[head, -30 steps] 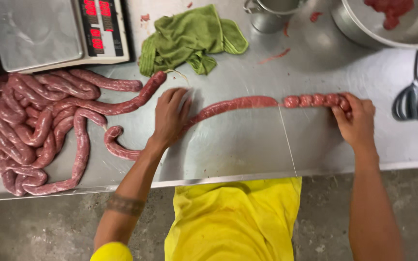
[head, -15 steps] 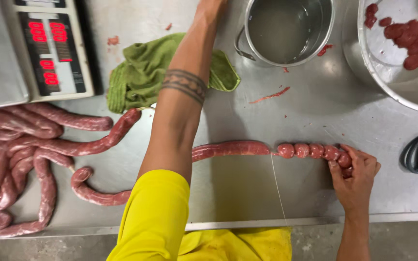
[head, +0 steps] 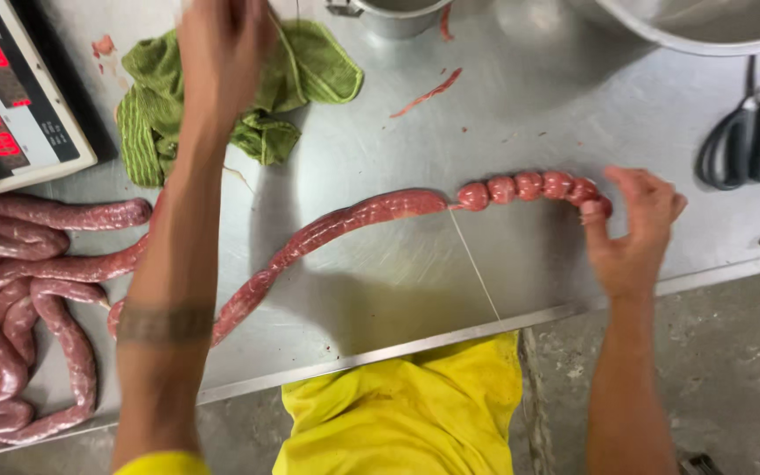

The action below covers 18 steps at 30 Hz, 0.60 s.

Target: The person portions long strands of sausage into small individual links by twisting the casing by hand and securing them with string. The person uses shears to cut the string after tying off a section of links.

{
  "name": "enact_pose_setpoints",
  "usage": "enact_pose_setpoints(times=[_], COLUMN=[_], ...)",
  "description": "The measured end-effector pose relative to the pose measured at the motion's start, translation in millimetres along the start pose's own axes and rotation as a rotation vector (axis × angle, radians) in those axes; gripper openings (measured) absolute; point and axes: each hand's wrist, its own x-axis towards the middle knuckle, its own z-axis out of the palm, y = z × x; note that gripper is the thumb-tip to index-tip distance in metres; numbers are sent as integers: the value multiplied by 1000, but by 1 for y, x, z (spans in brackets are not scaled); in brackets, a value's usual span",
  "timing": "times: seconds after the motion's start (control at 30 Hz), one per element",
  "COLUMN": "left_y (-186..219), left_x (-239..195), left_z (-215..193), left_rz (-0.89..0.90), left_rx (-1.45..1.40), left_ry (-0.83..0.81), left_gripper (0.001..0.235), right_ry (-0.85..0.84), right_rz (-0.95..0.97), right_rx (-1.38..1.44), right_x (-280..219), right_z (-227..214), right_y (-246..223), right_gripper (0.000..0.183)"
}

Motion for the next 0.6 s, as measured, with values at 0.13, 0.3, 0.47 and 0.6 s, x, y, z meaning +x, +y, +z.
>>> enact_pose_setpoints(times=[0.13, 0.3, 0.47, 0.6], left_y=[49, 78, 90, 99], left_x=[-178, -266, -248, -207], left_z=[30, 82, 118, 113], left_rz=[-591, -966, -755, 95], left_rx=[-756, -1226, -974, 159], left_ry=[-530, -614, -545, -101], left_gripper=[22, 14, 15, 46], right_ry=[-254, -404, -97, 307], right_rz=[-32, -33, 382, 249], right_rx=[795, 1451, 1321, 613], right_x=[-46, -96, -90, -35], right_z=[29, 110, 122, 75], right_y=[-69, -105, -74, -48], right_gripper=[47, 17, 9, 6])
